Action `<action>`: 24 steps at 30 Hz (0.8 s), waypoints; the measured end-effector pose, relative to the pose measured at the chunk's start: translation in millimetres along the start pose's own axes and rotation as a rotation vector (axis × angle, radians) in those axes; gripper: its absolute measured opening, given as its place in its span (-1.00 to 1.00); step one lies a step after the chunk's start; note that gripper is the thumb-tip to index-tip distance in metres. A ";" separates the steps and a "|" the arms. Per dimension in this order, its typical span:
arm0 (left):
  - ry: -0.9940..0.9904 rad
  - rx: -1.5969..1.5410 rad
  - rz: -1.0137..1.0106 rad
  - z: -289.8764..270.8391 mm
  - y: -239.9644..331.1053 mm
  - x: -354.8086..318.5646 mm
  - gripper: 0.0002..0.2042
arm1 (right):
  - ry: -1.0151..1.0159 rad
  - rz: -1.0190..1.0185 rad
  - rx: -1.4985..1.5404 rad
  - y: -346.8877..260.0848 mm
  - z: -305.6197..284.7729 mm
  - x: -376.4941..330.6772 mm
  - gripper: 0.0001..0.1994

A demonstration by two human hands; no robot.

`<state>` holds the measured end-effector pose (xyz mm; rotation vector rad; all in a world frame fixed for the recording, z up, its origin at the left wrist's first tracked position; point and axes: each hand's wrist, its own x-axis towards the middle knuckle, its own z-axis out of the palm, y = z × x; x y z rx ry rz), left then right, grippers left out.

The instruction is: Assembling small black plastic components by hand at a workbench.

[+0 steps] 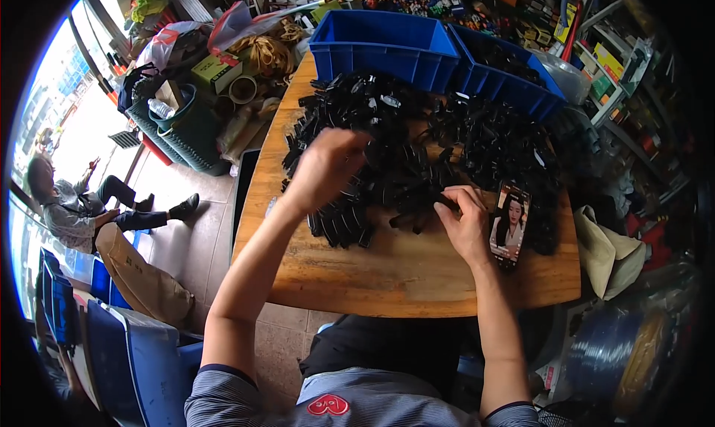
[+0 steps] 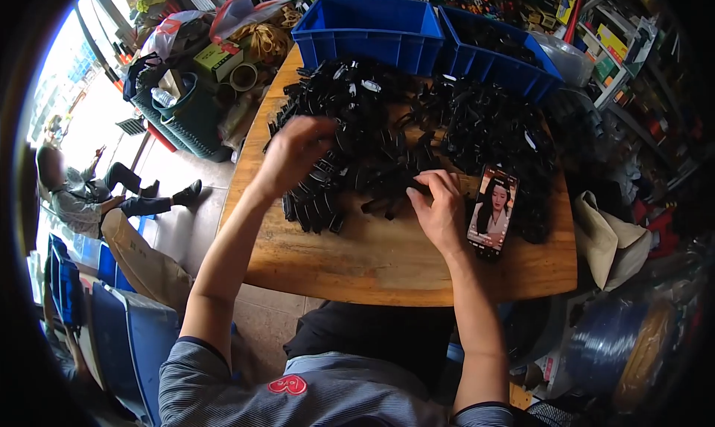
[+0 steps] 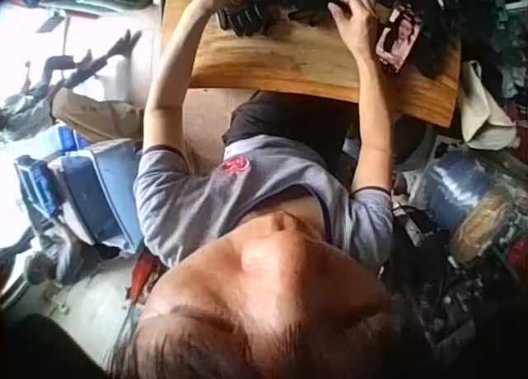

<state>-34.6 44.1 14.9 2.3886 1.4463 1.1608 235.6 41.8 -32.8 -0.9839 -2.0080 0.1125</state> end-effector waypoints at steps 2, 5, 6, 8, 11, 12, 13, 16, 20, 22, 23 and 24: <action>-0.172 -0.083 0.217 6.5 28.8 -12.3 -0.77 | -0.057 0.081 0.042 0.9 0.4 -2.3 -0.85; -0.235 -0.066 0.318 15.1 35.2 -33.0 -0.77 | -0.275 0.233 0.299 -13.1 -8.1 2.6 -0.79; -0.247 -0.095 0.247 16.4 34.8 -37.1 -0.75 | -0.339 0.215 0.392 -15.7 -6.3 2.2 -0.79; -0.232 -0.121 0.165 19.4 35.3 -38.2 -0.79 | -0.497 0.155 0.372 -21.8 -11.9 3.2 -0.81; -0.235 -0.010 0.146 29.7 41.0 -30.7 -0.87 | -0.471 0.217 0.257 -5.3 -15.9 -1.9 -0.79; -0.220 0.032 0.160 35.8 42.6 -29.9 -0.96 | -0.407 0.169 0.229 4.2 -17.3 -2.3 -0.80; -0.223 0.028 0.164 42.1 45.6 -30.0 -0.96 | -0.404 0.291 0.201 -2.1 -24.1 1.8 -0.82; -0.350 0.371 0.141 58.7 53.0 -30.9 -0.74 | -0.287 0.300 0.284 2.7 -22.8 5.0 -0.82; -0.276 0.064 0.134 64.1 57.8 -29.0 -0.78 | -0.206 0.336 0.432 -2.8 -24.1 3.4 -0.78; -0.143 0.109 0.104 60.2 51.3 -17.3 -0.82 | -0.210 0.444 0.618 -4.8 -23.2 3.7 -0.78; -0.099 0.115 0.070 59.2 47.4 -11.7 -0.83 | -0.213 0.549 0.808 -7.5 -22.4 4.4 -0.77; -0.073 0.143 0.069 58.7 46.7 -8.5 -0.83 | -0.263 0.589 0.879 -7.7 -25.9 5.8 -0.77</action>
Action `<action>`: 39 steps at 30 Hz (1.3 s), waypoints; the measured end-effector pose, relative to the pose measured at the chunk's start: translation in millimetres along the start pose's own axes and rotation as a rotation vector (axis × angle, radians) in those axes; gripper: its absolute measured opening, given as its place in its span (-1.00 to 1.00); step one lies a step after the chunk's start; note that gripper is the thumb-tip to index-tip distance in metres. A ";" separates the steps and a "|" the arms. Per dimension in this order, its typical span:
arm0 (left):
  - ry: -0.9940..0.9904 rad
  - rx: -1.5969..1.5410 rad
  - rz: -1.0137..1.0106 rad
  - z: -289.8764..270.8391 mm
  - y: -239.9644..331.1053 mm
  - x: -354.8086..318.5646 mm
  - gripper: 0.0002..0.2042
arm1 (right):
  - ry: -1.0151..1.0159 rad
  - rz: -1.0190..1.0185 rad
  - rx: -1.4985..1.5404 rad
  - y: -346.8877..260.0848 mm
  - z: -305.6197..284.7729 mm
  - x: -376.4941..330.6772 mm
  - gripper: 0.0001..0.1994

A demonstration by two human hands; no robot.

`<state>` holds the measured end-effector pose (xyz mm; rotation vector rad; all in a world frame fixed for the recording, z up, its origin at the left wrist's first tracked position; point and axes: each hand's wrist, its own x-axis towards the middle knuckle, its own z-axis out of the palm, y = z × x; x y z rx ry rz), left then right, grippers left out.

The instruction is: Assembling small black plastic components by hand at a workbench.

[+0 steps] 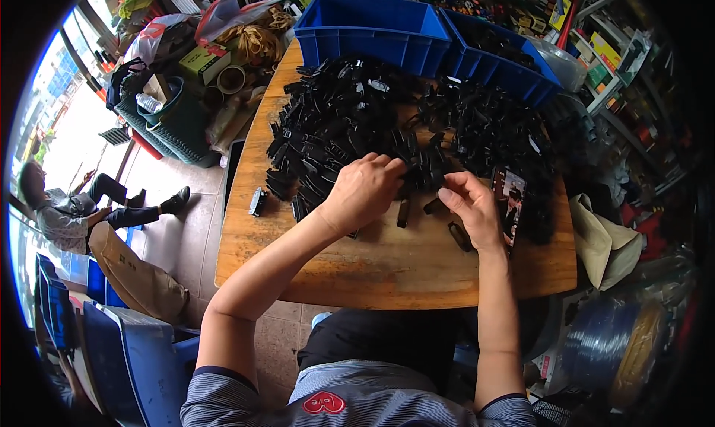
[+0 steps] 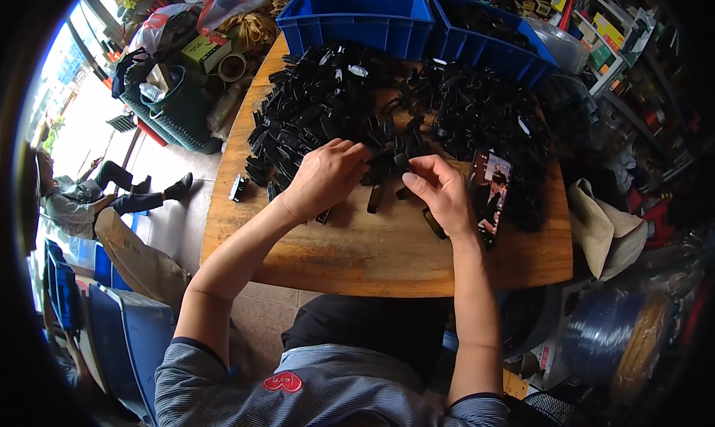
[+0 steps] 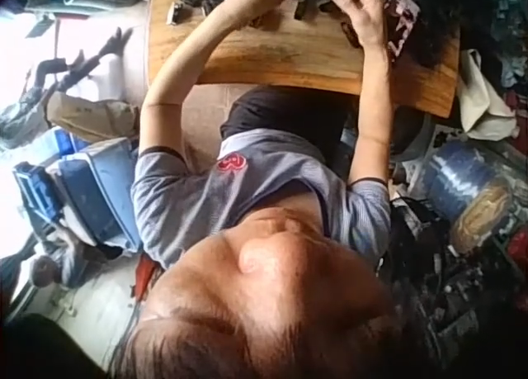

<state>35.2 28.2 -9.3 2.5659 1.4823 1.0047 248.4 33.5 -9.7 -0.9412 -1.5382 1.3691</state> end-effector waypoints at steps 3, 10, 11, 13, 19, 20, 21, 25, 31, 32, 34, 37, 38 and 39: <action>-0.066 0.121 -0.008 14.1 7.5 6.5 -0.82 | -0.028 0.015 0.211 11.5 -8.5 0.6 -0.77; -0.103 0.163 -0.019 29.1 -2.2 0.1 -0.86 | -0.120 0.047 0.355 1.8 0.7 3.6 -0.52; -0.137 0.147 0.027 26.8 -5.9 0.9 -0.85 | -0.109 0.059 0.359 -0.5 1.6 5.8 -0.52; -0.138 0.118 0.059 25.0 -2.3 -6.0 -0.85 | -0.096 0.090 0.337 -2.6 1.7 13.3 -0.55; -0.173 0.106 0.031 21.2 0.8 -15.8 -0.87 | -0.138 0.084 0.233 -15.6 16.0 35.4 -0.69; -0.179 0.098 0.025 19.8 0.9 -15.9 -0.87 | -0.130 0.053 0.283 -11.0 18.4 35.8 -0.68; -0.184 0.089 0.019 17.7 0.8 -15.4 -0.87 | -0.122 0.023 0.332 -5.5 20.0 35.4 -0.68; 0.020 -0.151 -0.044 -9.8 -1.6 -14.3 -0.83 | -0.054 0.074 0.540 1.1 11.0 21.2 -0.74; 0.024 -0.486 -0.062 -27.6 2.2 -14.4 -0.85 | -0.158 0.088 0.633 1.9 32.1 11.8 -0.80; 0.076 -0.488 -0.020 -27.6 3.7 -14.2 -0.84 | -0.149 0.081 0.603 1.7 34.7 10.3 -0.79; 0.116 -0.507 0.003 -29.2 6.3 -14.6 -0.85 | -0.141 0.079 0.572 1.1 36.0 10.0 -0.79; -0.102 -0.733 -0.135 -33.3 4.5 -15.8 -0.86 | -0.186 0.059 0.588 0.0 32.6 10.8 -0.79; -0.127 -0.757 -0.195 -32.6 5.0 -16.8 -0.85 | -0.202 0.120 0.583 0.2 30.3 11.0 -0.79; -0.130 -0.759 -0.198 -31.4 6.1 -15.8 -0.85 | -0.218 0.181 0.578 0.4 28.5 11.2 -0.78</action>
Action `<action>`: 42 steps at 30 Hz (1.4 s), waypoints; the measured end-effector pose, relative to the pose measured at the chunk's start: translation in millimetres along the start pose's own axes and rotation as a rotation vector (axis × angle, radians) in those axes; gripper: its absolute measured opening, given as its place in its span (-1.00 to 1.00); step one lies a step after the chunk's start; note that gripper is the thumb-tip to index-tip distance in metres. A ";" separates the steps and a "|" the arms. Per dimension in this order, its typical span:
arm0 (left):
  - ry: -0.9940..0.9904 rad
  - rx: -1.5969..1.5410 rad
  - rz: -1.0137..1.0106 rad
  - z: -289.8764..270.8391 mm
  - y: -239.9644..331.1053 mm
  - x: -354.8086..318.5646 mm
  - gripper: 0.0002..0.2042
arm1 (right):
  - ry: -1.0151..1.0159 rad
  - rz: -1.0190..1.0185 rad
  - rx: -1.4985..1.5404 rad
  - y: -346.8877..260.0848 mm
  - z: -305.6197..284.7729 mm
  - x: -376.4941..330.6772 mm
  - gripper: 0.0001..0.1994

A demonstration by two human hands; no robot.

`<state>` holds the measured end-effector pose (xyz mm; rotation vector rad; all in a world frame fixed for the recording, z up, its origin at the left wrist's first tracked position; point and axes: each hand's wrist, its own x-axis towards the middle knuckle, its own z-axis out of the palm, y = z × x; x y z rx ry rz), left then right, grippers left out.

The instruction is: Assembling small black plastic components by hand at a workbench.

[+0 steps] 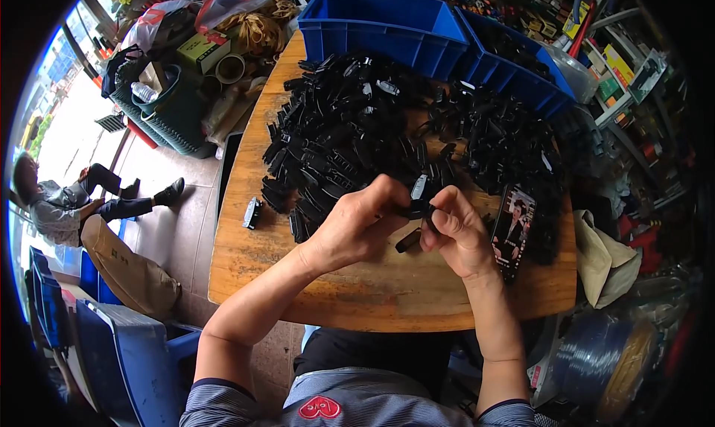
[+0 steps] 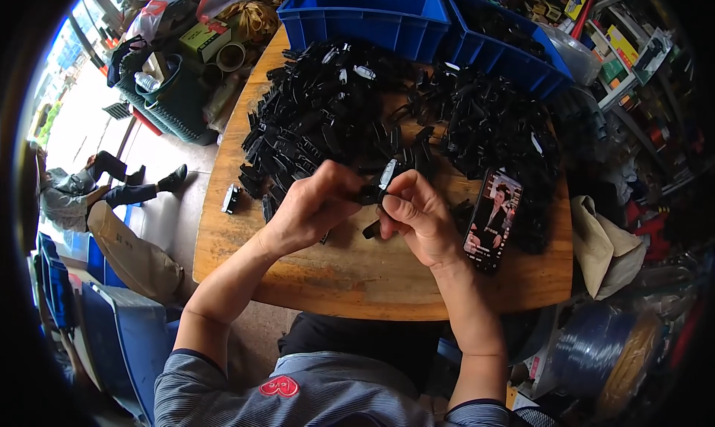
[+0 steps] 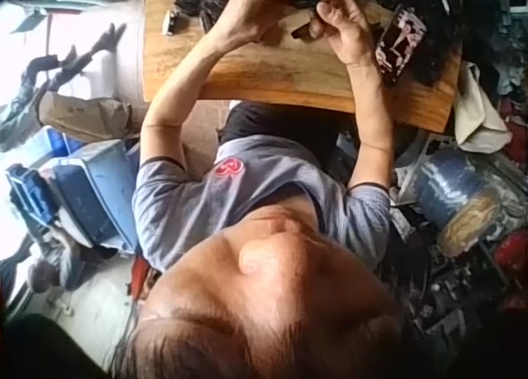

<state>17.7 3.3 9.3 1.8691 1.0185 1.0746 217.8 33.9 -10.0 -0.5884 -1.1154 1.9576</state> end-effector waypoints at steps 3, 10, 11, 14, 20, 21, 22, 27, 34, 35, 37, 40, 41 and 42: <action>0.115 -0.129 0.075 4.8 -4.3 -0.9 -0.63 | -0.026 0.073 0.081 -0.2 0.0 0.4 -0.76; 0.068 0.076 0.172 2.4 0.6 -1.1 -0.66 | 0.021 0.148 0.100 4.6 3.5 -1.2 -0.71; 0.047 0.086 0.175 1.7 2.8 0.9 -0.67 | -0.081 0.212 0.118 -0.4 -4.2 -3.0 -0.62; -0.002 -0.137 -0.023 6.2 2.8 2.1 -0.69 | -0.073 -0.185 -0.060 8.7 8.2 6.1 -0.51; -0.094 -0.617 -0.166 18.9 9.0 -2.5 -0.42 | 0.041 -0.393 -0.541 1.0 12.6 0.5 -0.69; -0.108 -0.606 -0.259 8.6 8.0 -2.0 -0.44 | 0.061 -0.378 -0.507 1.0 13.1 -0.1 -0.71; -0.119 -0.596 -0.352 -3.0 5.9 -1.8 -0.46 | 0.056 -0.376 -0.505 -2.5 14.1 -1.2 -0.71; 0.244 -0.769 -0.075 -38.8 -7.6 7.3 -0.71 | -0.199 -0.246 -1.440 4.3 -1.2 -10.1 -0.68; -0.503 0.591 0.133 -34.7 -3.5 -19.2 -0.66 | 0.080 -0.191 -0.833 -12.7 -3.6 -4.3 -0.73; -0.487 0.754 0.071 -23.2 -4.1 -26.1 -0.69 | 0.112 -0.197 -0.655 -14.4 -7.1 -2.6 -0.66; -0.430 0.836 0.104 -14.3 -10.7 -20.7 -0.68 | 0.122 -0.232 -0.435 -21.4 -8.8 -2.3 -0.65; -0.293 0.820 0.182 -13.1 -18.4 -12.2 -0.70 | 0.090 -0.200 -0.204 -17.5 -17.8 -4.9 -0.74; -0.232 0.619 0.198 -15.5 -15.5 -6.5 -0.71 | 0.064 -0.206 -0.112 -13.1 -12.3 -4.5 -0.79; -0.172 0.419 0.213 -17.6 -14.2 -0.6 -0.72 | 0.038 -0.212 -0.020 -9.4 -7.2 -4.0 -0.83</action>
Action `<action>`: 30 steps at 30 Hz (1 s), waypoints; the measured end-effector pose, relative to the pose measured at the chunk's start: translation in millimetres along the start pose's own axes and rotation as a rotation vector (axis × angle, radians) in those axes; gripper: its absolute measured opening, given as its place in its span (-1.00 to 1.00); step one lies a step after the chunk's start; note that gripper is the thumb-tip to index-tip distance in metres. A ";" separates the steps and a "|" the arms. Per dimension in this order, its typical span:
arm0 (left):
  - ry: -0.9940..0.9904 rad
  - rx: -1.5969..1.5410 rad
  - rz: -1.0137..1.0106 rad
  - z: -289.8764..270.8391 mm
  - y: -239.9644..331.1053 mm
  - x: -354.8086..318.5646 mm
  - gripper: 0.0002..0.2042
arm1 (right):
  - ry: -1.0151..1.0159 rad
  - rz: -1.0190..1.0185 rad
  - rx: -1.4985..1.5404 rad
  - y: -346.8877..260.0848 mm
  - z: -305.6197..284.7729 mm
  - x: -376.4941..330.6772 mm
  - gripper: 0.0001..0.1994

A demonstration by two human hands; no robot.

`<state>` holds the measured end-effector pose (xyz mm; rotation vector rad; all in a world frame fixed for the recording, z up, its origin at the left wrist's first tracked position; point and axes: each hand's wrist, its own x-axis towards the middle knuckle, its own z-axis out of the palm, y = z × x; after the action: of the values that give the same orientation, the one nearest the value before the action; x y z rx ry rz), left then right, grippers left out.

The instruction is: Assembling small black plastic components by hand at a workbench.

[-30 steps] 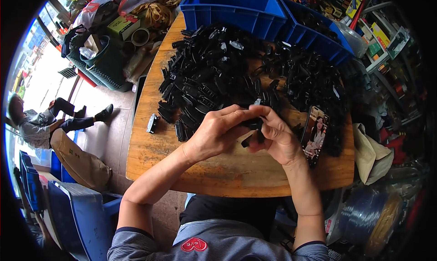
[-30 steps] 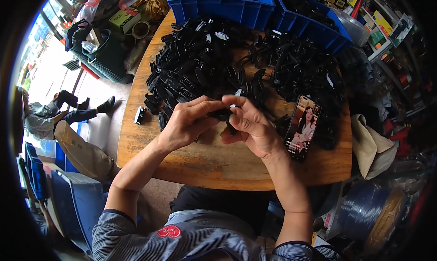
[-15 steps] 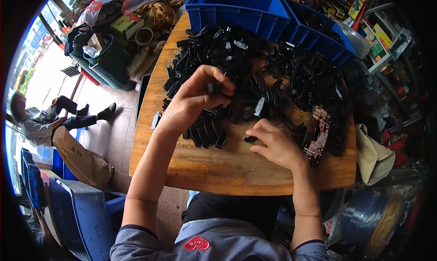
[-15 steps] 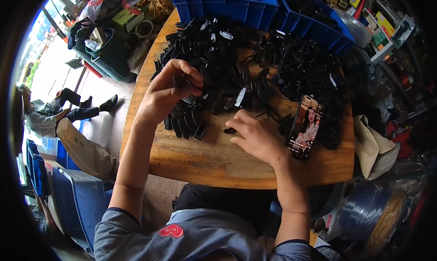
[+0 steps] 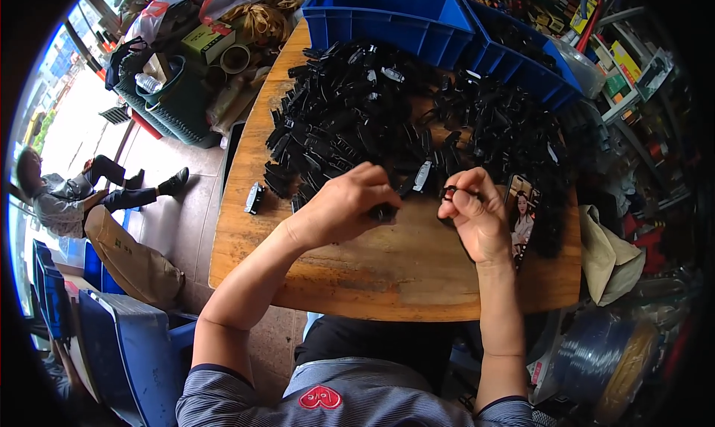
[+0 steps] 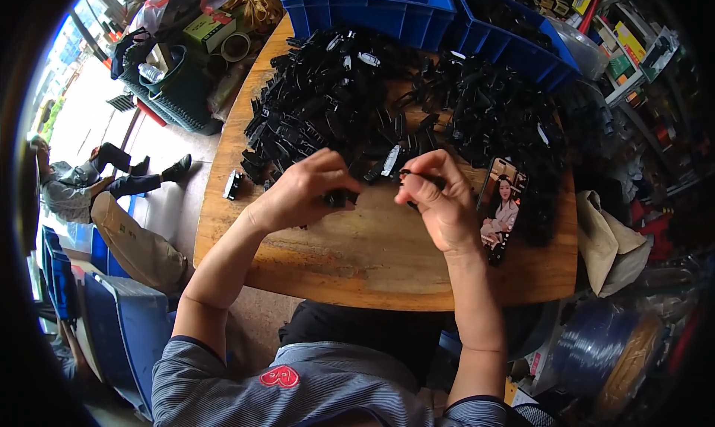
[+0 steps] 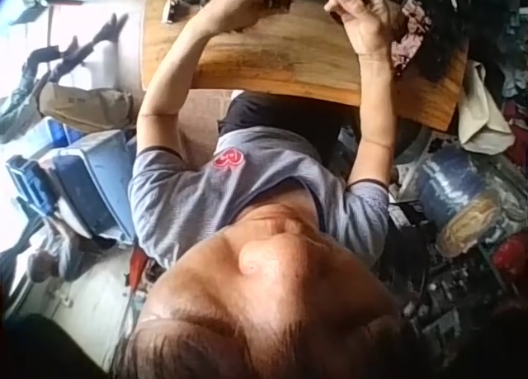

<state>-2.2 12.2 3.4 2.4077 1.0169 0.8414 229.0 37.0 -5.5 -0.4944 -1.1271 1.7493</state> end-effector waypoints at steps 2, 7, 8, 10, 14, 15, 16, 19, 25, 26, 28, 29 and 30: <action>0.141 -0.059 0.137 3.5 -4.8 5.1 -0.74 | -0.025 0.048 0.063 7.0 7.2 -0.2 -0.87; 0.149 -1.248 -0.496 22.1 17.8 2.8 -0.70 | 0.002 0.030 0.007 21.1 20.5 -4.8 -0.87; 0.155 -1.271 -0.504 22.3 21.4 3.3 -0.67 | 0.043 0.001 -0.029 21.7 20.7 -4.3 -0.87; 0.141 -0.998 -0.483 23.1 26.2 3.6 -0.60 | 0.066 0.021 -0.031 17.5 19.1 -1.7 -0.88; 0.164 -0.701 -0.436 23.0 25.8 1.3 -0.62 | 0.063 0.061 0.006 15.8 19.3 -1.4 -0.86; 0.131 -0.622 -0.424 19.2 26.7 2.2 -0.64 | 0.063 0.062 0.005 15.1 18.3 -1.6 -0.86; 0.134 -0.621 -0.425 18.1 25.6 2.1 -0.64 | 0.049 0.075 -0.025 14.5 16.7 -1.7 -0.86; 0.092 -0.574 -0.362 15.4 23.9 2.1 -0.64 | -0.006 0.140 -0.042 13.1 11.7 -1.4 -0.85; 0.136 -0.619 -0.396 8.7 22.4 -1.7 -0.72 | -0.087 0.357 0.095 14.3 9.7 -0.5 -0.80; 0.136 -0.620 -0.394 9.5 22.8 -0.8 -0.72 | -0.087 0.400 0.139 15.4 10.2 -1.4 -0.78; 0.189 -0.541 -0.320 11.8 22.6 0.0 -0.72 | -0.089 0.443 0.184 17.4 14.3 -1.5 -0.76; 0.190 -0.539 -0.321 12.5 21.6 -0.7 -0.72 | -0.048 0.445 0.148 17.8 18.2 -0.8 -0.72; 0.195 -0.550 -0.314 13.6 20.5 -1.4 -0.72 | -0.005 0.446 0.112 18.1 19.9 -0.9 -0.67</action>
<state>16.3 -4.0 4.2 1.6844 1.0319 1.0832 205.7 24.9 -11.3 -0.7122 -0.9642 2.1837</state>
